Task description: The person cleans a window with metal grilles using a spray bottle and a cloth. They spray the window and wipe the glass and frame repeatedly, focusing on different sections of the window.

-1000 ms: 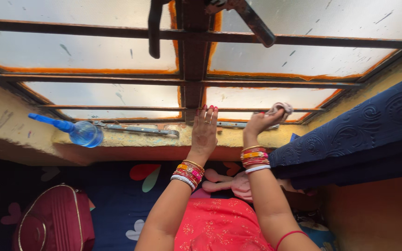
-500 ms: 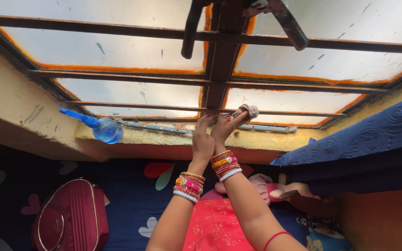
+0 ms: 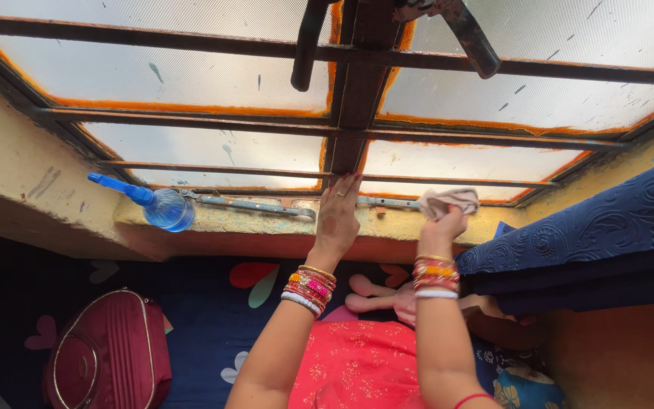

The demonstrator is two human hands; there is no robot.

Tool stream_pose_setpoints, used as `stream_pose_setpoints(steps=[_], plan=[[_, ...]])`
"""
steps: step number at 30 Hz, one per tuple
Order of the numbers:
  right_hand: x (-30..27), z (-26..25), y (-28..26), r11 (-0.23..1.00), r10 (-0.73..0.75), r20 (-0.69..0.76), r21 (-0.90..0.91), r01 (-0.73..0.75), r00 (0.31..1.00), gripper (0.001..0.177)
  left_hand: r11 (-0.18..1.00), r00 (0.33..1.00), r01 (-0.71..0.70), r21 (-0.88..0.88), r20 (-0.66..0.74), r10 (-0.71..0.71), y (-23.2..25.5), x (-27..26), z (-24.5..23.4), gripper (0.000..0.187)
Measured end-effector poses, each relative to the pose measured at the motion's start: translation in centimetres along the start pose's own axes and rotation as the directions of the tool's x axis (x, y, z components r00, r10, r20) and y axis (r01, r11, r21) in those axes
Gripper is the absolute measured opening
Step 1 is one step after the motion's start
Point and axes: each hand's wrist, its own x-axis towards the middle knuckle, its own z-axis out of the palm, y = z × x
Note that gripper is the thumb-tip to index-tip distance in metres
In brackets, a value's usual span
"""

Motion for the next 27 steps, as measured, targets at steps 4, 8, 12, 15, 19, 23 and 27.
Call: stream_pose_setpoints(steps=[4,8,12,15,19,23,27], plan=[[3.1,0.4,1.7,0.974,0.18,-0.016,0.144,-0.176,0.983,0.037,0.988,0.999,-0.008,0.152,0.04,0.002,-0.3,0.3,0.8,0.065],[2.6,0.5,10.4,0.916,0.336,0.127,0.187,-0.355,0.933,0.03,0.966,0.998,-0.016,0.26,0.06,0.001,0.0,0.4,1.4,0.066],[-0.8,1.3,15.5,0.877,0.422,0.431,0.028,-0.479,0.798,0.023,0.964,1.0,-0.018,0.266,0.01,0.016,0.2,0.6,1.5,0.057],[0.3,0.8,14.0,0.831,0.459,0.386,0.133,-0.541,0.8,0.023,0.958,0.999,-0.021,0.287,0.039,0.011,0.2,0.6,1.4,0.057],[0.6,0.7,7.3,0.826,0.443,0.091,0.347,-0.445,0.892,0.027,0.939,0.999,-0.026,0.343,0.051,0.009,0.3,0.5,1.7,0.059],[-0.9,1.9,8.7,0.831,0.463,0.078,0.31,-0.463,0.883,0.03,0.94,0.999,-0.01,0.342,0.049,-0.008,0.3,0.6,2.3,0.057],[-1.7,2.5,13.1,0.816,0.514,0.456,0.003,-0.578,0.727,0.025,0.952,0.999,-0.003,0.307,0.031,-0.007,0.4,0.8,2.4,0.053]])
